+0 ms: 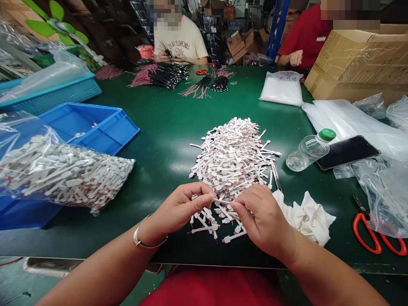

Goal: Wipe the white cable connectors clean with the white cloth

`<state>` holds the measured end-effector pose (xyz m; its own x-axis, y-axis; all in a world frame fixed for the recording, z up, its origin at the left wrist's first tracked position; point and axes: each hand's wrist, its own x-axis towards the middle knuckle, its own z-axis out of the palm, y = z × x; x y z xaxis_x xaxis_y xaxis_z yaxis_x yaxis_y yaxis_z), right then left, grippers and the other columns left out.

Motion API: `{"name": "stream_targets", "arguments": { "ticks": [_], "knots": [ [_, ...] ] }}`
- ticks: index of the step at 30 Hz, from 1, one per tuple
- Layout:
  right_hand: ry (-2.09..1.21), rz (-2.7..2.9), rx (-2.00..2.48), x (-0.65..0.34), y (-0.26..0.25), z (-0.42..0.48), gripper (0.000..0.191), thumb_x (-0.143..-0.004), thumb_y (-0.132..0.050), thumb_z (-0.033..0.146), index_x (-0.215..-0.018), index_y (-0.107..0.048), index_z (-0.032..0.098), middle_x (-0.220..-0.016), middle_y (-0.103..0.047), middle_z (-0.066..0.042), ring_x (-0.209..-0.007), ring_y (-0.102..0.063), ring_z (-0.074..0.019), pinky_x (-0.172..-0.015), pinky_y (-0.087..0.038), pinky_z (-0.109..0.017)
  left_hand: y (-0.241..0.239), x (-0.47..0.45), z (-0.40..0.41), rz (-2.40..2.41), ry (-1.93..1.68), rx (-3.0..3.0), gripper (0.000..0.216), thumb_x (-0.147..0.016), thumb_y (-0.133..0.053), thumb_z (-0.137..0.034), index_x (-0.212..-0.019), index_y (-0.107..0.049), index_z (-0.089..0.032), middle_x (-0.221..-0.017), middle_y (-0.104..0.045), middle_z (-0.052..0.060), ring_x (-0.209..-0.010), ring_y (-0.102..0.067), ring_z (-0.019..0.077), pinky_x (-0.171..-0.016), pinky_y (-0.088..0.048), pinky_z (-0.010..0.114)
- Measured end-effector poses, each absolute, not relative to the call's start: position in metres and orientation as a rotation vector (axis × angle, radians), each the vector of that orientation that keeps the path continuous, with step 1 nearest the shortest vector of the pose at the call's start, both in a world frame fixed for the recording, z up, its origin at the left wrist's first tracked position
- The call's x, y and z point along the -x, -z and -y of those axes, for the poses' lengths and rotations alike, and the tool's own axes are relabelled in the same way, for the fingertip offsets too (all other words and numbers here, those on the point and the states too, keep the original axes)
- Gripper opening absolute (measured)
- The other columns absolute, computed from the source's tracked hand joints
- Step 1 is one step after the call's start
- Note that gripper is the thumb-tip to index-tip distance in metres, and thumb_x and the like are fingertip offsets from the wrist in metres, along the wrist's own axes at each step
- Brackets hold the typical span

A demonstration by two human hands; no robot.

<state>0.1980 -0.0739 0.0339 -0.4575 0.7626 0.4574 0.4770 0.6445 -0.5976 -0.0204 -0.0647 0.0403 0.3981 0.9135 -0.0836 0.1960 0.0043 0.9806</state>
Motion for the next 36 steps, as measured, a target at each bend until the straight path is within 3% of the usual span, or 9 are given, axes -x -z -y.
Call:
{"name": "stream_targets", "arguments": {
  "ticks": [4, 7, 13, 15, 20, 23, 26, 29, 36],
  "knots": [
    [-0.979, 2.077, 1.070, -0.195, -0.033, 0.073, 0.030, -0.094, -0.043, 0.027, -0.066, -0.050, 0.020, -0.063, -0.054, 0.001, -0.060, -0.051, -0.0123, -0.058, -0.043, -0.025, -0.045, 0.023, 0.063, -1.078, -0.647, -1.503, 0.029, -0.085, -0.056, -0.039, -0.070, -0.060, -0.014, -0.065, -0.055, 0.001, -0.063, -0.045, 0.0115, -0.060, -0.037, 0.023],
    [-1.075, 2.092, 1.109, -0.192, -0.030, 0.072, 0.033, -0.095, -0.043, 0.029, -0.063, -0.049, 0.019, -0.060, -0.052, 0.001, -0.058, -0.049, -0.0118, -0.056, -0.041, -0.024, -0.047, 0.025, 0.061, -1.098, -0.607, -1.517, 0.025, -0.083, -0.058, -0.037, -0.073, -0.063, -0.014, -0.069, -0.058, 0.002, -0.067, -0.046, 0.0121, -0.061, -0.038, 0.022],
    [-0.747, 2.261, 0.995, -0.188, -0.019, 0.075, 0.022, -0.092, -0.053, 0.033, -0.075, -0.057, 0.019, -0.069, -0.059, -0.001, -0.069, -0.054, -0.0146, -0.068, -0.042, -0.029, -0.036, 0.020, 0.057, -1.041, -0.841, -0.990, 0.029, -0.073, -0.069, -0.040, -0.069, -0.055, -0.015, -0.052, -0.042, -0.006, -0.045, -0.031, 0.0046, -0.042, -0.022, 0.017],
    [-0.576, 2.402, 1.018, -0.187, -0.016, 0.076, 0.025, -0.086, -0.062, 0.040, -0.074, -0.056, 0.019, -0.072, -0.060, -0.002, -0.071, -0.054, -0.0167, -0.069, -0.041, -0.030, -0.031, 0.017, 0.056, -0.960, -0.923, -0.774, 0.030, -0.070, -0.071, -0.038, -0.067, -0.052, -0.015, -0.054, -0.044, -0.006, -0.042, -0.031, 0.0030, -0.040, -0.021, 0.015],
    [-0.271, 2.671, 1.112, -0.183, -0.010, 0.079, 0.023, -0.078, -0.072, 0.030, -0.069, -0.054, 0.018, -0.073, -0.060, -0.003, -0.071, -0.052, -0.0190, -0.067, -0.037, -0.032, -0.031, 0.019, 0.052, -0.863, -0.967, -0.415, 0.016, -0.067, -0.066, -0.024, -0.064, -0.055, -0.013, -0.069, -0.060, 0.003, -0.059, -0.059, 0.0112, -0.056, -0.051, 0.023],
    [-0.217, 2.714, 1.144, -0.182, -0.006, 0.079, 0.017, -0.081, -0.068, 0.021, -0.069, -0.055, 0.018, -0.072, -0.060, -0.003, -0.071, -0.052, -0.0192, -0.066, -0.036, -0.032, -0.035, 0.021, 0.049, -0.847, -0.946, -0.299, 0.011, -0.065, -0.064, -0.019, -0.066, -0.055, -0.013, -0.069, -0.060, 0.002, -0.058, -0.059, 0.0111, -0.056, -0.053, 0.024],
    [-0.199, 2.710, 1.143, -0.182, -0.004, 0.079, 0.016, -0.084, -0.063, 0.021, -0.071, -0.055, 0.018, -0.072, -0.060, -0.004, -0.070, -0.052, -0.0192, -0.066, -0.036, -0.032, -0.039, 0.022, 0.050, -0.833, -0.925, -0.369, 0.017, -0.068, -0.068, -0.022, -0.069, -0.052, -0.014, -0.061, -0.051, -0.002, -0.045, -0.045, 0.0041, -0.036, -0.031, 0.012],
    [-0.199, 2.644, 1.127, -0.183, -0.006, 0.079, 0.018, -0.087, -0.059, 0.021, -0.070, -0.054, 0.018, -0.071, -0.059, -0.004, -0.071, -0.052, -0.0194, -0.066, -0.036, -0.032, -0.040, 0.022, 0.052, -0.914, -0.953, -0.587, 0.029, -0.072, -0.070, -0.032, -0.068, -0.047, -0.015, -0.054, -0.043, -0.006, -0.039, -0.030, 0.0010, -0.035, -0.016, 0.012],
    [-0.030, 2.312, 0.884, -0.194, -0.026, 0.076, 0.005, -0.087, -0.059, 0.015, -0.088, -0.057, 0.019, -0.082, -0.068, -0.005, -0.078, -0.058, -0.0185, -0.075, -0.043, -0.033, -0.048, 0.032, 0.062, -1.049, -0.852, -1.183, 0.038, -0.061, -0.081, -0.030, -0.090, -0.060, -0.016, -0.074, -0.051, -0.003, -0.055, -0.040, 0.0050, -0.048, -0.032, 0.017]
  ]
}}
